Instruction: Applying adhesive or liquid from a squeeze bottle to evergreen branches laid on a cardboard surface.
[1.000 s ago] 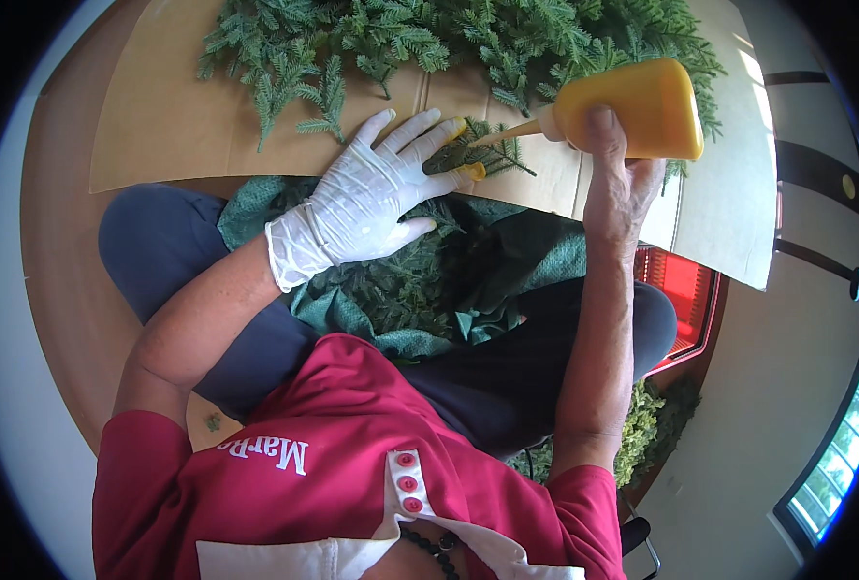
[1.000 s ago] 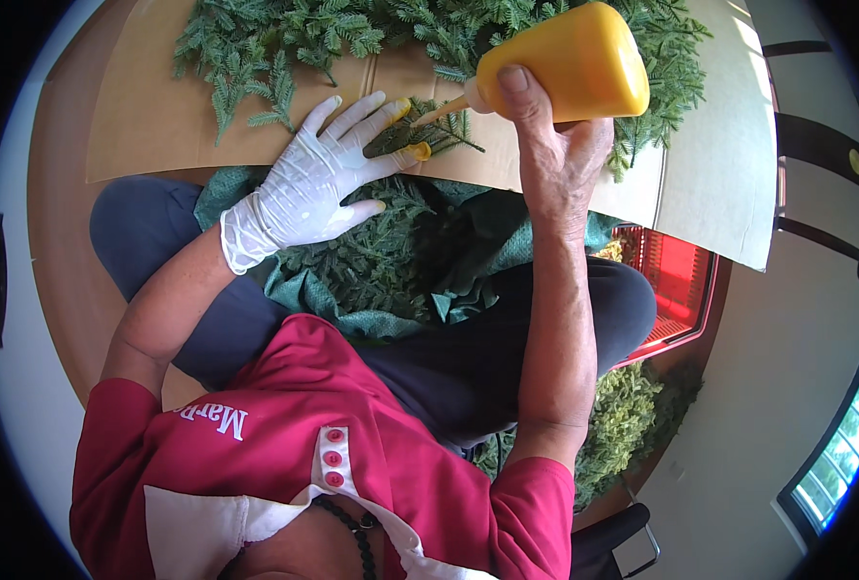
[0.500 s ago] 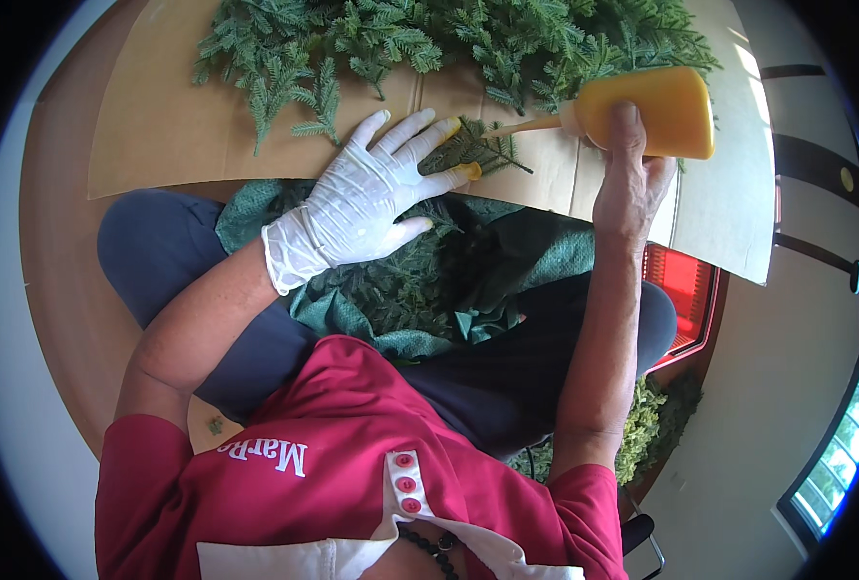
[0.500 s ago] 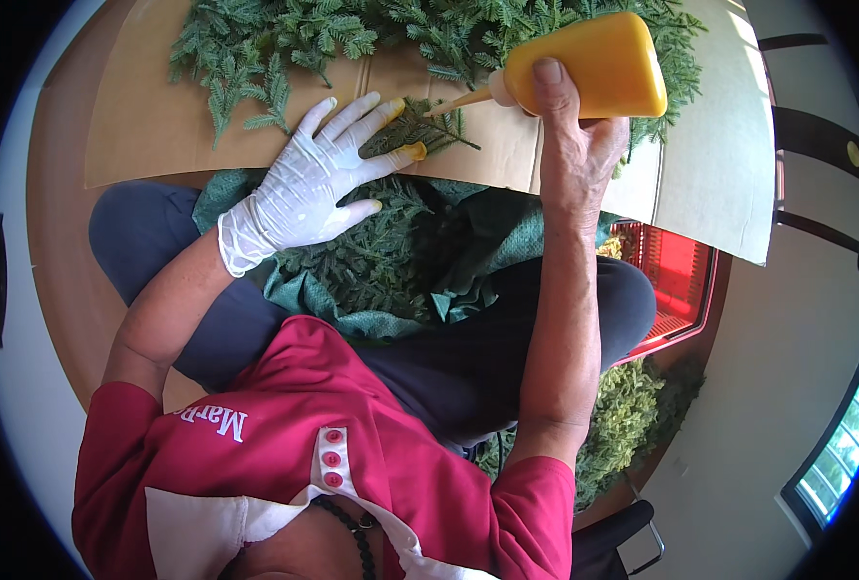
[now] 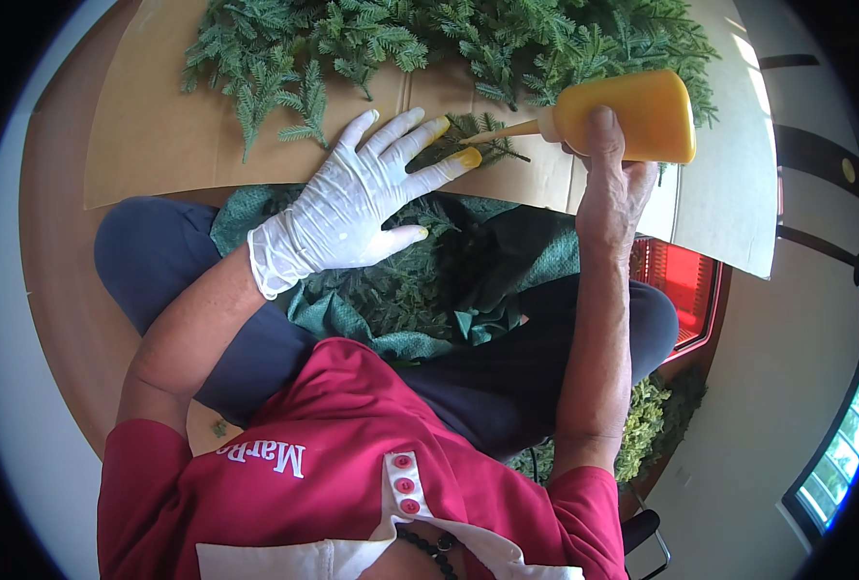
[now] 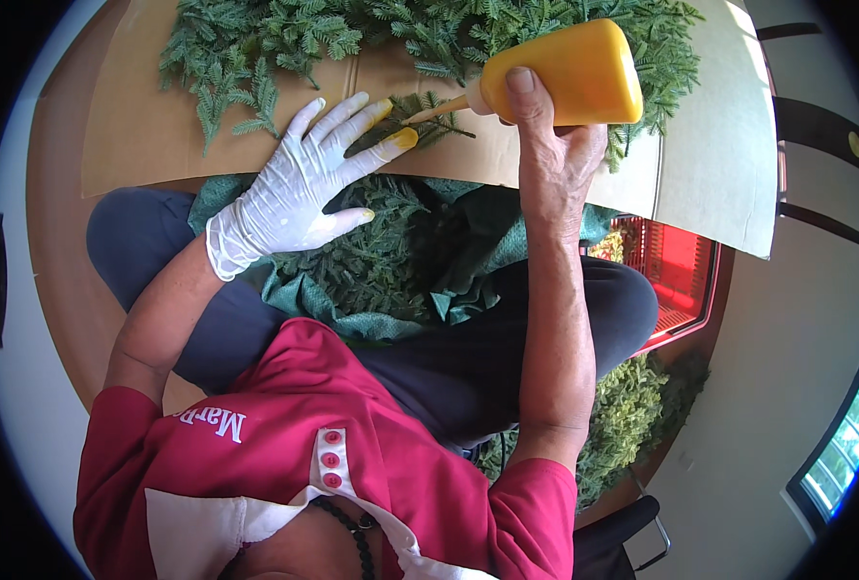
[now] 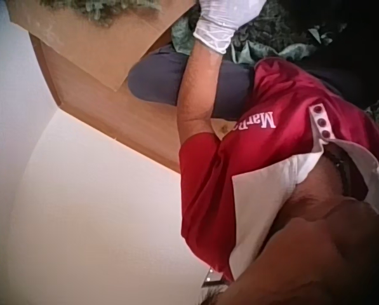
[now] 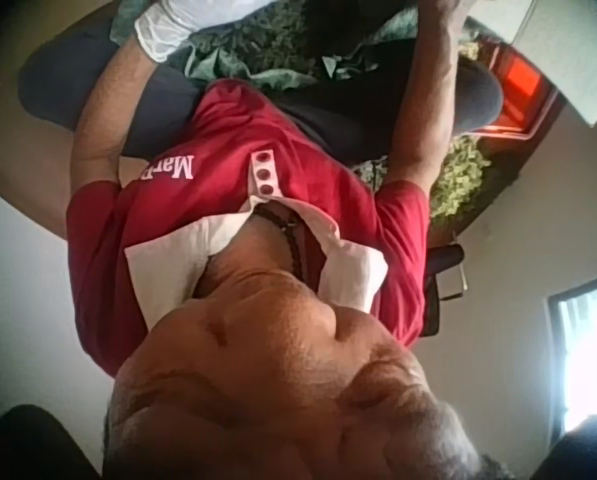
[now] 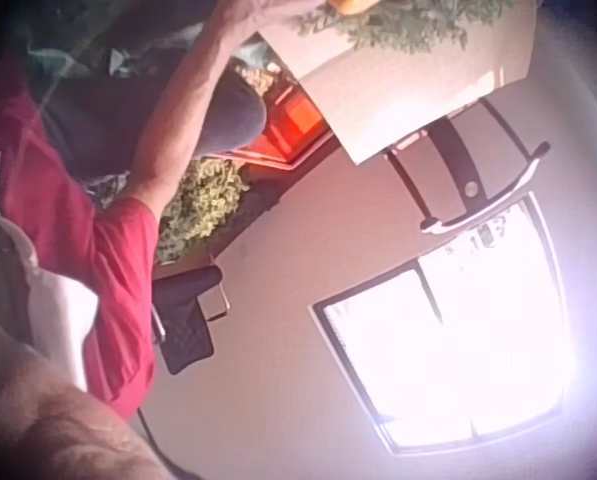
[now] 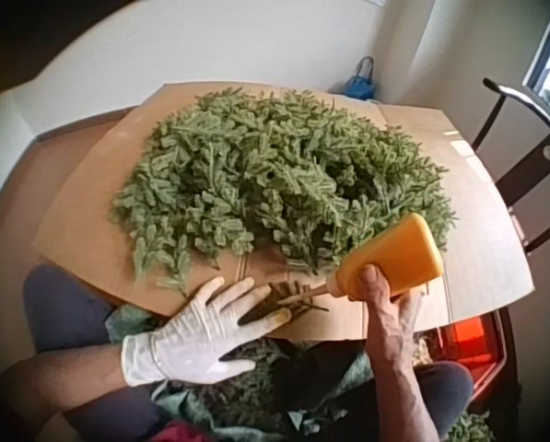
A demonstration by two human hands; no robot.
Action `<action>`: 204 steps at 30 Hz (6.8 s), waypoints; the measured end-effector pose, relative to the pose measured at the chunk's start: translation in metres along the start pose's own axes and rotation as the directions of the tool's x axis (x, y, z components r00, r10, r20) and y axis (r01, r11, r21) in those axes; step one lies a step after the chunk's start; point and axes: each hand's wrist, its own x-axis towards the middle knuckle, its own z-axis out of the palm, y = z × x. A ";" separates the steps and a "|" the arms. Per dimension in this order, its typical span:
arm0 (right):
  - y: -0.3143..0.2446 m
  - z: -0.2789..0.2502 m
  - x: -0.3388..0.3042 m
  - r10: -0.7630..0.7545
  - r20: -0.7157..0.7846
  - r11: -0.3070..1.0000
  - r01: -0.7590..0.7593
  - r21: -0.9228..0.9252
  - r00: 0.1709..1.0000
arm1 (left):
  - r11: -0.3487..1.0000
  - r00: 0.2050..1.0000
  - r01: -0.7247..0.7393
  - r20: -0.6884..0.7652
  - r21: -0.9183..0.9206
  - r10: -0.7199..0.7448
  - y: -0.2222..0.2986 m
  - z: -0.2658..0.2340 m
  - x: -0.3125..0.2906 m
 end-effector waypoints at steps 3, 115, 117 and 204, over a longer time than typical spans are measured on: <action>-0.003 0.002 -0.003 -0.007 -0.035 1.000 0.007 0.011 0.999 | 1.000 1.000 0.000 0.021 0.026 0.000 0.002 -0.003 0.002; 0.006 -0.045 0.001 -0.070 -0.259 0.940 0.151 0.307 0.963 | 0.967 0.974 -0.191 -0.157 -0.172 0.164 0.019 -0.003 -0.007; 0.007 -0.041 0.002 -0.039 -0.258 0.924 0.133 0.359 0.965 | 0.949 0.962 -0.228 -0.203 -0.220 0.184 0.018 -0.014 -0.012; -0.022 0.021 0.023 -0.114 0.062 0.963 0.125 -0.237 0.992 | 0.987 0.997 0.025 -0.068 -0.158 -0.036 -0.023 -0.014 -0.014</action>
